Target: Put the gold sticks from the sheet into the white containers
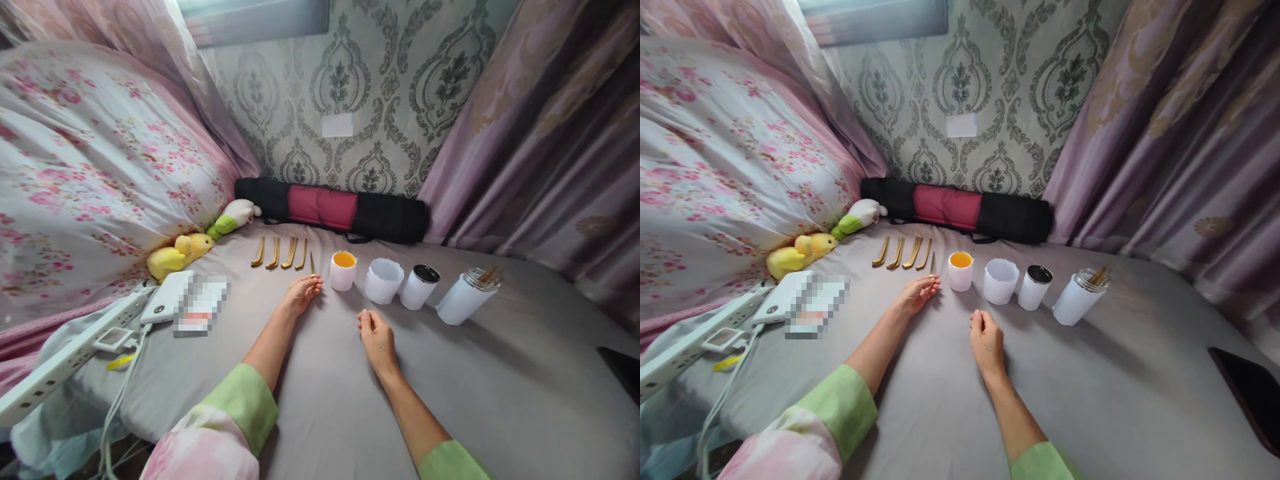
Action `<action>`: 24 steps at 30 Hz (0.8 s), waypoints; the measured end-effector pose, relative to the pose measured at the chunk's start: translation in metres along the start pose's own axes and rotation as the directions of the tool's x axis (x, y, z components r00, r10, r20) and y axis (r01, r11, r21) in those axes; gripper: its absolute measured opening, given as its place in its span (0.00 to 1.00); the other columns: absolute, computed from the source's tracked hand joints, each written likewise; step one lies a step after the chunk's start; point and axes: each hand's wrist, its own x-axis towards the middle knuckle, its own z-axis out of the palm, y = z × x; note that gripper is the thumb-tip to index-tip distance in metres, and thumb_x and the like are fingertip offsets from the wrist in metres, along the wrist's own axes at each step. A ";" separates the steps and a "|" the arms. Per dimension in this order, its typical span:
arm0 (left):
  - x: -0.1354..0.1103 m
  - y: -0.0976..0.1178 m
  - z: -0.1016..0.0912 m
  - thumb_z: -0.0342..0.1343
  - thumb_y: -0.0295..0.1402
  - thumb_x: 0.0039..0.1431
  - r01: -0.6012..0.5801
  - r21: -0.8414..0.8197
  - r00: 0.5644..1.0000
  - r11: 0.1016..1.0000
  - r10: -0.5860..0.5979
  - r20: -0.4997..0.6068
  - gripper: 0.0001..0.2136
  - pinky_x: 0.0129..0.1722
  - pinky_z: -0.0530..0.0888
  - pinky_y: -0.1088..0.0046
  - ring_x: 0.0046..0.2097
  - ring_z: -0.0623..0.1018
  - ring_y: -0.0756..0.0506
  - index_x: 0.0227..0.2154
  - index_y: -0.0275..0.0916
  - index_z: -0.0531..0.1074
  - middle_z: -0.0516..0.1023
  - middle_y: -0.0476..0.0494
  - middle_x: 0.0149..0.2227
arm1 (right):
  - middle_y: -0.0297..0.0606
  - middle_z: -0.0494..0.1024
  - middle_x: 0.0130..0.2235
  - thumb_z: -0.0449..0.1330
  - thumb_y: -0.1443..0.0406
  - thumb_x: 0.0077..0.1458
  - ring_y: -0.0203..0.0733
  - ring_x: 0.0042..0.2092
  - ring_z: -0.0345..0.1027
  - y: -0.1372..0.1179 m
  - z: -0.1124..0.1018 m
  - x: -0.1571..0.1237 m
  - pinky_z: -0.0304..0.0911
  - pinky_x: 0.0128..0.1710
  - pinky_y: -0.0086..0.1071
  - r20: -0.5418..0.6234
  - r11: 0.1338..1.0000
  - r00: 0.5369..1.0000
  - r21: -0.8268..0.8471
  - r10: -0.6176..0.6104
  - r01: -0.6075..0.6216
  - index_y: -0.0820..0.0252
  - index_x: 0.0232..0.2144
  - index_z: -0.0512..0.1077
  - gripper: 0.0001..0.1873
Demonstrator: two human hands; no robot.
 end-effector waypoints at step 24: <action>-0.063 -0.030 0.032 0.57 0.37 0.47 -0.285 0.088 0.958 0.954 0.281 0.058 0.15 0.22 0.66 0.79 0.24 0.70 0.54 0.37 0.33 0.72 0.73 0.44 0.28 | 0.37 0.71 0.24 0.47 0.49 0.51 0.34 0.24 0.63 0.001 -0.002 0.001 0.58 0.23 0.26 0.053 0.997 0.998 0.073 0.033 -0.036 0.62 0.28 0.69 0.23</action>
